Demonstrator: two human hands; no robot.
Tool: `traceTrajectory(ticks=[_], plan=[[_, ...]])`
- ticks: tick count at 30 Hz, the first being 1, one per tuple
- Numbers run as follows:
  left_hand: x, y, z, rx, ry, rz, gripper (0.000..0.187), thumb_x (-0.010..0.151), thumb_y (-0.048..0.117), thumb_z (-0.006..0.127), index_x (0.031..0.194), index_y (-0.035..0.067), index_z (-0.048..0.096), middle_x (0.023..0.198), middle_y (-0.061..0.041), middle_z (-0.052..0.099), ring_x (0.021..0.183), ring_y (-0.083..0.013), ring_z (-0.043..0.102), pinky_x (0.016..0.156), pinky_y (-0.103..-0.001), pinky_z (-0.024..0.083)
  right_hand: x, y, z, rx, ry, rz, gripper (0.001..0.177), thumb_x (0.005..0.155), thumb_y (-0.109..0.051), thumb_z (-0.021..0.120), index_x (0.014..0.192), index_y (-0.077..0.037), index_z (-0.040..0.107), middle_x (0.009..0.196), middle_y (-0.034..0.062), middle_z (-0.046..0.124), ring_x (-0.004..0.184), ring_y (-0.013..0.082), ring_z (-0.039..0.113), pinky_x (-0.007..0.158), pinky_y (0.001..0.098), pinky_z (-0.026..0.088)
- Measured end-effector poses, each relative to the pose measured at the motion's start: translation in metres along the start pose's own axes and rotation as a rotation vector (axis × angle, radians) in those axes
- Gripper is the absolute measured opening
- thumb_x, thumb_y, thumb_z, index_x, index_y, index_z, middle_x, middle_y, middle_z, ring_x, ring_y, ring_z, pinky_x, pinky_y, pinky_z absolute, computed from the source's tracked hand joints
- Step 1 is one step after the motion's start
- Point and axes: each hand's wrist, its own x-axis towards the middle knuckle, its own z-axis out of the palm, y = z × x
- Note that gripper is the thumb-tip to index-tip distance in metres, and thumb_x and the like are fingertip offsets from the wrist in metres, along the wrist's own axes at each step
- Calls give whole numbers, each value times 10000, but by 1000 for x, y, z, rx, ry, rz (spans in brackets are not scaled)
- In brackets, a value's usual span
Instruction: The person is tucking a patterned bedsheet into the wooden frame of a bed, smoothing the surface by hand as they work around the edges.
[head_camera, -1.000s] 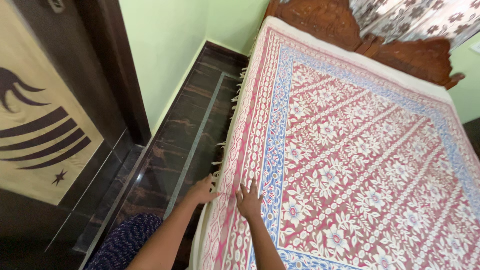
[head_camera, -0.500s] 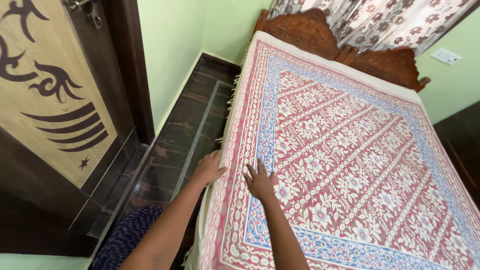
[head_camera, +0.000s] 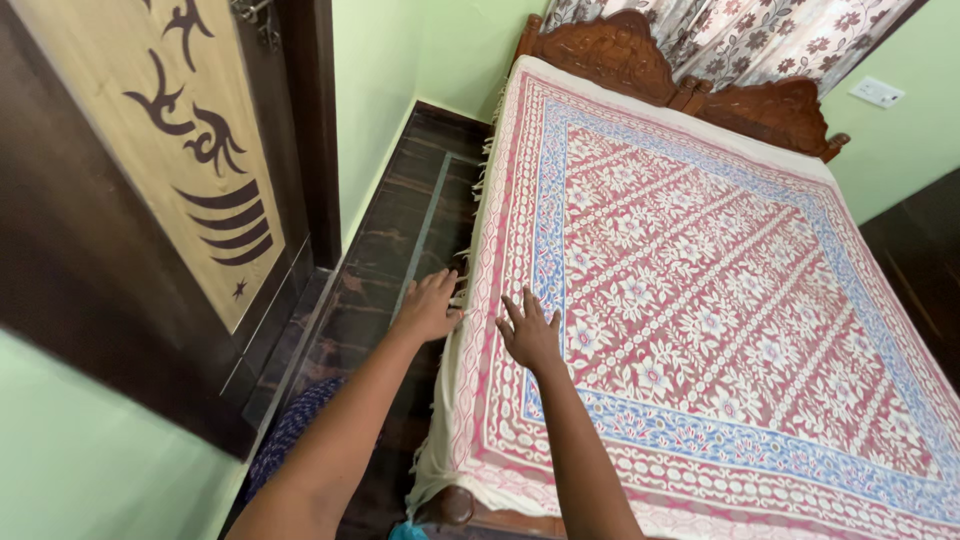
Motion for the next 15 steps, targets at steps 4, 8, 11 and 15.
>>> traceTrajectory(ticks=[4, 8, 11, 15], plan=[[-17, -1, -20, 12, 10, 7, 883, 880, 426, 729, 1573, 76, 308, 1624, -143, 341, 1496, -323, 312, 1208, -548, 267, -17, -9, -22, -10, 4, 20, 598, 1017, -567, 405, 1554, -303, 406, 1684, 118, 233, 1527, 300, 293, 1148, 753, 170], [-39, 0, -29, -2, -22, -31, 853, 914, 440, 705, 1581, 93, 302, 1633, -124, 337, 1504, -308, 311, 1196, -571, 264, -32, -9, -28, -52, -6, 28, 598, 1019, -575, 394, 1557, -313, 401, 1685, 120, 236, 1524, 300, 303, 1143, 751, 181], [-48, -2, -25, -21, -10, -21, 897, 876, 416, 741, 1581, 79, 300, 1622, -141, 340, 1500, -310, 310, 1203, -549, 270, -37, -11, -25, -87, -74, 44, 581, 1032, -569, 381, 1565, -337, 390, 1689, 94, 252, 1530, 285, 309, 1181, 741, 161], [-53, -2, -1, -22, -23, -46, 878, 869, 400, 740, 1572, 87, 318, 1627, -129, 347, 1498, -310, 315, 1198, -576, 271, -38, -12, -9, -39, -132, 30, 594, 1037, -575, 366, 1581, -341, 323, 1683, 96, 211, 1525, 313, 266, 1185, 714, 133]])
